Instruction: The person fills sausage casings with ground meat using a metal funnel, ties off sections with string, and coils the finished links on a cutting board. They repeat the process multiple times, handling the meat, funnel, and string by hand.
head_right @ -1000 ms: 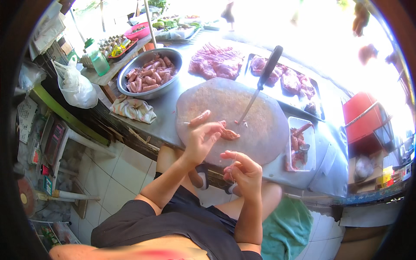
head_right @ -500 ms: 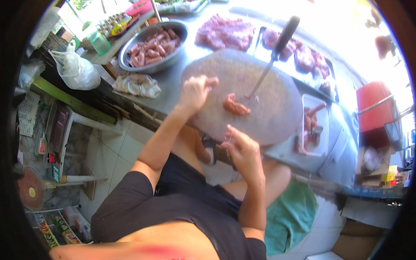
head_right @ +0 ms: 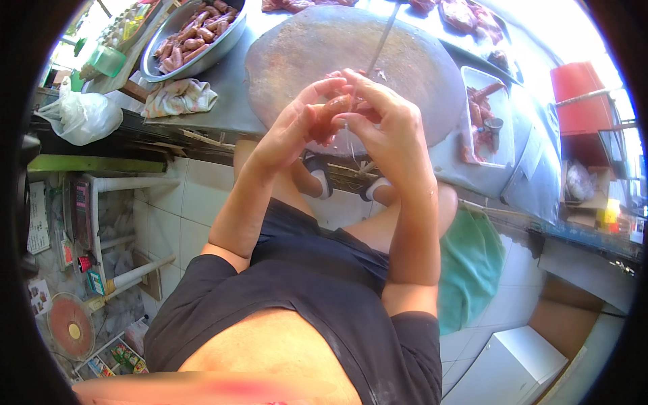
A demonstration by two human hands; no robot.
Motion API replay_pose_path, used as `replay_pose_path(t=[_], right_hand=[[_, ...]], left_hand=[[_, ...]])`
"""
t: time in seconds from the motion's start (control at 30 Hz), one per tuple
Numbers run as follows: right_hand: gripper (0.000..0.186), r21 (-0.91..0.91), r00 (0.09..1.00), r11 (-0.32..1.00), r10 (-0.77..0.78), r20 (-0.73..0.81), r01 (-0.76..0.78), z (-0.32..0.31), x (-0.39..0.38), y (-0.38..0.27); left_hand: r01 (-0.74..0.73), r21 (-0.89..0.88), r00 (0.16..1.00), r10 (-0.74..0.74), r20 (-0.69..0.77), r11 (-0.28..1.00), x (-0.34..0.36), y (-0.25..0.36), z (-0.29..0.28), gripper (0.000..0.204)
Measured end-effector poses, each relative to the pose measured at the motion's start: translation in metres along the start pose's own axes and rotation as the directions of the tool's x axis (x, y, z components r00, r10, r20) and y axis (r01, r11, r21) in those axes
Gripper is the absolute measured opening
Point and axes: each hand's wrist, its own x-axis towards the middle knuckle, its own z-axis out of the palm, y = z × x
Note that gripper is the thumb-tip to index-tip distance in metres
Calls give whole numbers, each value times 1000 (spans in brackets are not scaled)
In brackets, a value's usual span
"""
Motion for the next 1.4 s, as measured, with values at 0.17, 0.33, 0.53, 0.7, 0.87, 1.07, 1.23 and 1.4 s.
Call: replay_pose_path(t=[0.17, 0.33, 0.53, 0.7, 0.87, 1.07, 1.23, 1.4], right_hand=[[27, -301, 975, 941, -99, 200, 157, -8, 5, -14], [27, -372, 986, 918, -90, 141, 137, -3, 4, -10], [48, -96, 995, 993, 71, 69, -64, -17, -1, -7], [34, -278, 991, 952, -118, 56, 129, -26, -1, -13], [33, -359, 976, 910, -170, 137, 209, -26, 1, -22], [20, -492, 944, 809, -237, 229, 323, -24, 4, -22], [14, -526, 908, 741, -314, 277, 417, -21, 6, -15], [14, -535, 882, 703, -351, 313, 469, -22, 8, -8]], left_hand=[[42, 102, 999, -40, -14, 994, -1, -11, 10, 88], [22, 52, 997, -18, -78, 998, 2, -20, 21, 68], [25, -199, 986, -56, -154, 980, -2, -24, 19, 43], [34, -177, 998, -43, -44, 984, 0, -28, 8, 44], [97, -98, 995, -100, -21, 990, 0, -29, 11, 52], [202, -171, 979, -199, 36, 964, -3, -21, 12, 41], [310, -158, 940, -277, 201, 938, 7, -13, 0, 34], [320, 133, 889, -346, 300, 938, 27, -8, -16, 34]])
